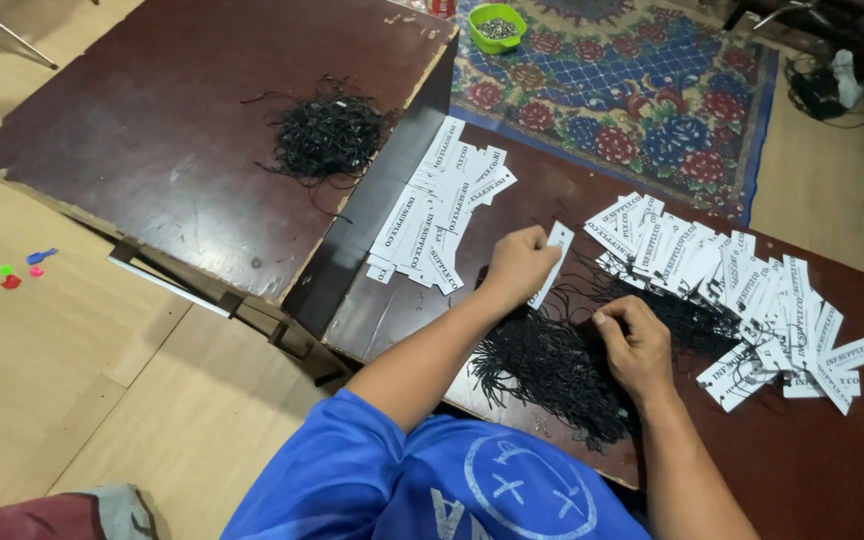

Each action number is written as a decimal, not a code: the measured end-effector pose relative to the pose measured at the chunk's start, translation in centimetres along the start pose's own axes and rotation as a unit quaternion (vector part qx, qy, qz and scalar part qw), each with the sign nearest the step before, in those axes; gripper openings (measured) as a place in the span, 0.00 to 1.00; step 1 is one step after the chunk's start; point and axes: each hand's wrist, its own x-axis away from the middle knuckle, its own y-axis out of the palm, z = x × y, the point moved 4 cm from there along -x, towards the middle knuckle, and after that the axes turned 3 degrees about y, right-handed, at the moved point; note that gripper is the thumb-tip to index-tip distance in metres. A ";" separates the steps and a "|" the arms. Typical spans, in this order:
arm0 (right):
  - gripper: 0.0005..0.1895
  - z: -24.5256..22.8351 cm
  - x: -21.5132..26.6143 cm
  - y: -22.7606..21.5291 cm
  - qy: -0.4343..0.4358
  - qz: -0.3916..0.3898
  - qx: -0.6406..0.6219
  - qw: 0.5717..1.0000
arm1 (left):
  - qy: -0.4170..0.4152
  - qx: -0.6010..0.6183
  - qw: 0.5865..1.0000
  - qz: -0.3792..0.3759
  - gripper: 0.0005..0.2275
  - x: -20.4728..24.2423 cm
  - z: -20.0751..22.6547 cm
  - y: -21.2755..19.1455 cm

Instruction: Attaching thin black strings to paper labels/tags by threading them through pre-punched holes.

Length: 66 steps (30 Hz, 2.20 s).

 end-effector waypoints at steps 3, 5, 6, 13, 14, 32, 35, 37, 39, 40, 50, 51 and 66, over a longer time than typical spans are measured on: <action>0.03 -0.3 -0.2 -0.1 -0.014 -0.001 -0.012 1.000 | -0.032 0.045 0.997 -0.056 0.10 4.4 5.9 -1.0; 0.03 -0.7 -0.4 0.0 -0.016 0.003 -0.009 1.000 | -0.033 0.026 0.997 -0.062 0.12 5.7 8.7 -1.7; 0.03 -0.9 -0.4 -0.1 -0.023 0.005 -0.008 1.000 | -0.033 0.007 0.998 -0.061 0.15 6.3 10.1 -2.0; 0.04 -1.0 -0.6 -0.4 -0.023 0.025 -0.017 0.999 | -0.020 0.000 0.999 -0.050 0.09 4.9 5.8 0.1; 0.04 -1.1 -0.6 -0.4 -0.029 0.020 -0.014 0.999 | -0.018 0.044 0.997 -0.053 0.09 4.9 5.4 0.1; 0.06 -0.7 -0.4 -0.1 -0.046 0.050 -0.001 0.998 | 0.017 0.264 0.943 -0.203 0.14 4.7 4.0 0.7; 0.07 -0.9 -0.5 -0.5 -0.041 0.069 0.000 0.997 | 0.027 0.269 0.933 -0.239 0.15 5.3 4.0 1.5; 0.07 -0.5 -0.4 -0.3 -0.038 0.076 -0.003 0.996 | 0.028 0.266 0.930 -0.250 0.16 5.7 3.7 1.8; 0.07 0.0 -0.2 0.0 -0.050 0.074 0.004 0.996 | 0.028 0.258 0.931 -0.255 0.15 6.0 3.7 2.1; 0.07 -0.2 -0.2 0.0 -0.048 0.074 0.004 0.996 | 0.026 0.258 0.931 -0.255 0.15 6.1 3.4 2.2; 0.05 -0.3 -0.2 -0.3 -0.058 0.074 0.038 0.995 | 0.023 0.274 0.919 -0.283 0.17 6.8 2.3 3.2; 0.05 -0.1 -0.1 -0.3 -0.054 0.072 0.043 0.995 | 0.023 0.263 0.922 -0.282 0.17 6.8 2.5 3.2; 0.04 0.1 -0.1 -0.2 -0.039 0.058 0.056 0.996 | 0.006 0.253 0.926 -0.279 0.14 6.6 2.1 3.2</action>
